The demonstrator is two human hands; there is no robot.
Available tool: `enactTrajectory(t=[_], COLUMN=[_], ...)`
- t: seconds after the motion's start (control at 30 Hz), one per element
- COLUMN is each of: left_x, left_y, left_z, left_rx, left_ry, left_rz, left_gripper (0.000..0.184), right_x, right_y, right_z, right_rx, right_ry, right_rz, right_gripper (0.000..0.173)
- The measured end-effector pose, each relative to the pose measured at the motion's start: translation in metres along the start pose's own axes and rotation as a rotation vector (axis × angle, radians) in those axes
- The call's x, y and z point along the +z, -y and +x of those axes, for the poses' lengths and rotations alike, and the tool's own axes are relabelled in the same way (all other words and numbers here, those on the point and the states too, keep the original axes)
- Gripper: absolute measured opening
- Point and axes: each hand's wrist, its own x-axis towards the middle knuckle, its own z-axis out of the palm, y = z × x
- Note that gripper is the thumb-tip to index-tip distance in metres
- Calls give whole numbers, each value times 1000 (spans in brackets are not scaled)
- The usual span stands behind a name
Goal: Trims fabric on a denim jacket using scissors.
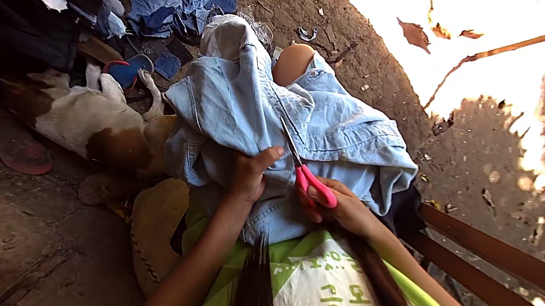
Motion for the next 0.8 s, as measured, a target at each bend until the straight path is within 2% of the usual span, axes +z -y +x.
enactTrajectory(t=[0.13,0.27,0.43,0.63,0.8], left_x=[-2,-2,-2,-3,-2], left_y=[1,2,2,3,4], left_z=[1,1,1,1,2], left_rx=[9,13,10,-4,-29], left_ry=[13,19,13,41,39], left_rz=[-4,-7,7,-13,-6], left_gripper=[34,33,34,35,34], right_x=[-2,3,6,7,13], right_y=[0,0,0,-6,1], right_z=[-4,0,7,0,5], right_rx=[45,28,17,-79,-1], right_ry=[35,6,-31,-49,-75], right_rz=[-12,-23,-65,-106,-99], right_gripper=[35,36,32,29,27])
